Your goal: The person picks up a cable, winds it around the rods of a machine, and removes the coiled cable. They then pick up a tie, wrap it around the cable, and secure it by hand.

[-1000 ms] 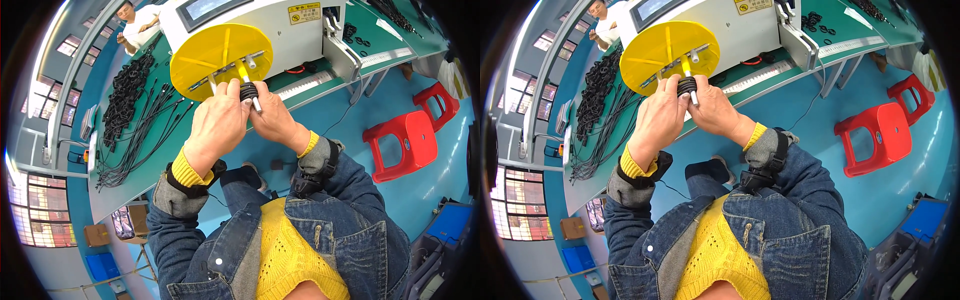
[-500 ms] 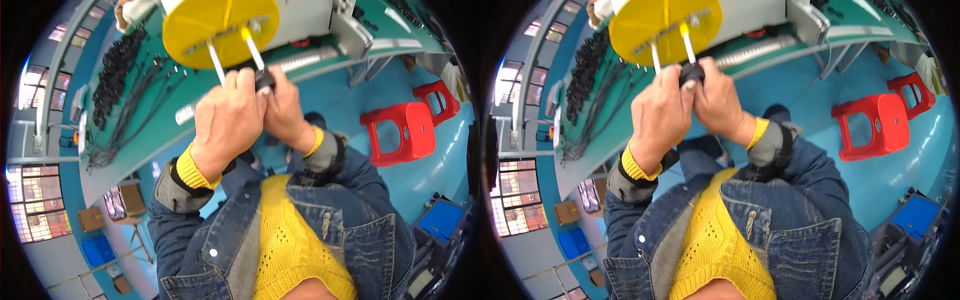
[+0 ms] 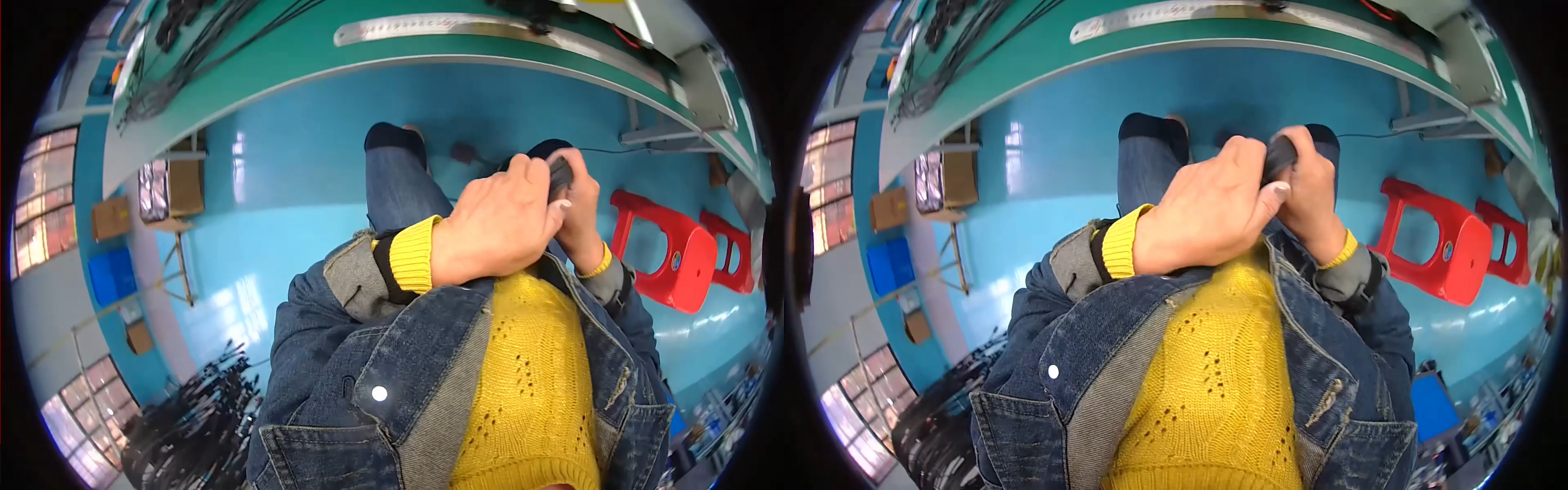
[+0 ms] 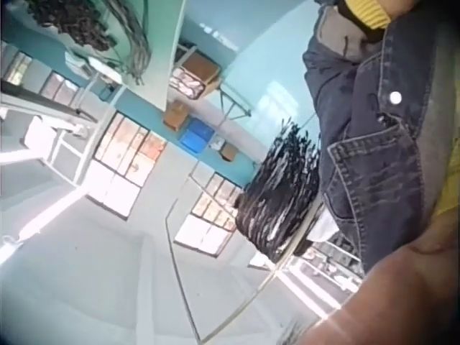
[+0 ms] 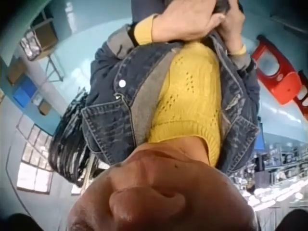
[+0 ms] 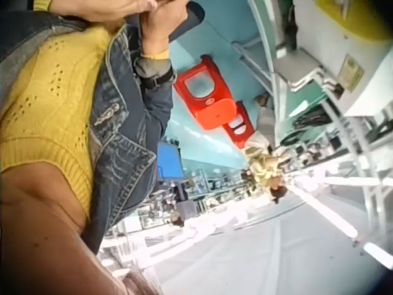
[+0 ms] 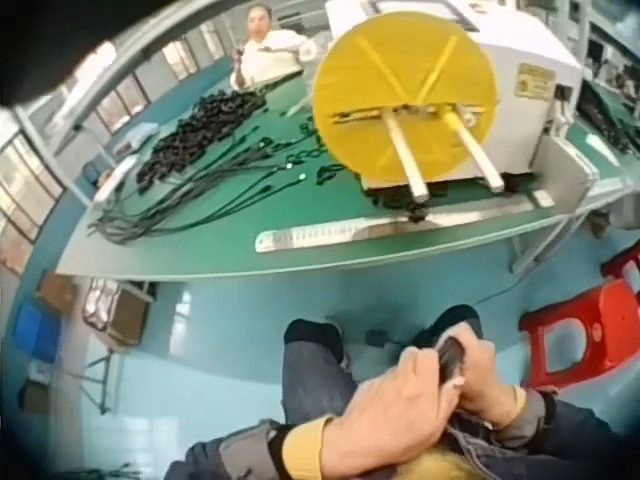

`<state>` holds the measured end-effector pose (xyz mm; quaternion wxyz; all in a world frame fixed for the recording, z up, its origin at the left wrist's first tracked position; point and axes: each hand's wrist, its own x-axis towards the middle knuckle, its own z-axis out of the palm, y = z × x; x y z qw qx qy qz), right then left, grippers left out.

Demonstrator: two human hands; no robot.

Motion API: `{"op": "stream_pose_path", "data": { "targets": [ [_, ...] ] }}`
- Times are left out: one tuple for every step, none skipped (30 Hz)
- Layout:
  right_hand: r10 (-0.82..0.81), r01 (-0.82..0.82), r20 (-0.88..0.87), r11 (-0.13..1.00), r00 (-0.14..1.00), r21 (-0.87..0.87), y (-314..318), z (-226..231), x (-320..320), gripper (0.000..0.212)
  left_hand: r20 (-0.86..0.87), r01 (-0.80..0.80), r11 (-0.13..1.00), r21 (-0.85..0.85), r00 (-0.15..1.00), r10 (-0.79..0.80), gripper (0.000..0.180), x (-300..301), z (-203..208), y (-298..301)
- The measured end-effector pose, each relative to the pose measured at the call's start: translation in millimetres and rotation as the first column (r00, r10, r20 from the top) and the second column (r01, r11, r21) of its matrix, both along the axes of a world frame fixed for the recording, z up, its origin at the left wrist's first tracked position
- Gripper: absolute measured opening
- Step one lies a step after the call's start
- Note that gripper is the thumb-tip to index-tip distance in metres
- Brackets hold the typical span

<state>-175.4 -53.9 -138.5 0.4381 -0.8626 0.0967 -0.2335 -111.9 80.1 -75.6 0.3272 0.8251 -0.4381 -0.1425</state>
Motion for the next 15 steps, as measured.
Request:
{"op": "stream_pose_path", "data": {
  "targets": [
    [0.026, -0.026, -0.009, 1.0, 1.0, -0.003, 3, -2, -1, 0.018, -0.012, 0.058, 0.997, 0.042, 0.998, -0.058, 0.04, 0, -4, 4],
    [0.062, -0.062, -0.025, 0.998, 0.998, -0.006, 6, -4, -3, 0.018, -0.019, 0.035, 0.999, 0.039, 0.999, -0.035, 0.04, 1, -9, 8],
    [0.085, -0.086, -0.042, 0.996, 0.995, -0.013, 8, -3, -5, 0.018, 0.056, -0.013, 0.999, -0.05, 0.998, 0.016, 0.046, 2, -14, 10],
    [0.107, -0.108, -0.059, 0.994, 0.993, -0.02, 11, -3, -6, 0.018, 0.127, -0.054, 0.989, -0.14, 0.989, 0.072, 0.051, 4, -19, 12],
    [0.115, -0.117, -0.065, 0.993, 0.991, -0.025, 15, -2, -7, 0.018, 0.195, -0.087, 0.969, -0.23, 0.972, 0.133, 0.057, 6, -23, 15],
    [0.123, -0.124, -0.054, 0.992, 0.991, -0.012, 19, -2, -6, 0.017, 0.189, -0.096, 0.967, -0.235, 0.972, 0.142, 0.057, 8, -27, 18],
    [0.131, -0.131, -0.043, 0.991, 0.99, 0.002, 24, -1, -6, 0.017, -0.13, -0.022, 0.969, -0.245, 0.991, -0.01, 0.061, 11, -30, 22],
    [0.141, -0.141, -0.028, 0.99, 0.99, 0.012, 26, 0, -5, 0.017, -0.427, 0.043, 0.958, -0.283, 0.889, -0.166, 0.065, 15, -31, 24],
    [0.151, -0.151, -0.031, 0.989, 0.988, 0.006, 28, 0, -4, 0.017, -0.666, 0.094, 0.936, -0.34, 0.679, -0.31, 0.069, 18, -29, 27],
    [0.159, -0.159, -0.022, 0.987, 0.987, 0.003, 30, 0, -3, 0.018, -0.665, 0.084, 0.935, -0.346, 0.681, -0.307, 0.069, 20, -28, 29],
    [0.167, -0.167, -0.014, 0.986, 0.986, 0.002, 32, -1, -3, 0.018, -0.755, 0.108, 0.952, -0.286, 0.586, -0.293, 0.067, 22, -26, 31],
    [0.173, -0.173, -0.005, 0.985, 0.985, 0.002, 34, -1, -2, 0.019, -0.834, 0.141, 0.963, -0.228, 0.482, -0.268, 0.065, 24, -23, 32],
    [0.172, -0.172, -0.009, 0.985, 0.985, -0.004, 34, 0, -1, 0.019, -0.899, 0.187, 0.966, -0.178, 0.369, -0.237, 0.063, 26, -21, 33],
    [0.208, -0.208, -0.013, 0.97, 0.978, -0.127, 34, 3, -1, 0.021, -0.899, 0.189, 0.965, -0.183, 0.365, -0.242, 0.063, 26, -25, 35],
    [0.241, -0.238, -0.021, 0.939, 0.97, -0.247, 34, 5, -1, 0.023, -0.856, 0.231, 0.959, -0.161, 0.451, -0.252, 0.059, 24, -32, 37]
  ]
}}
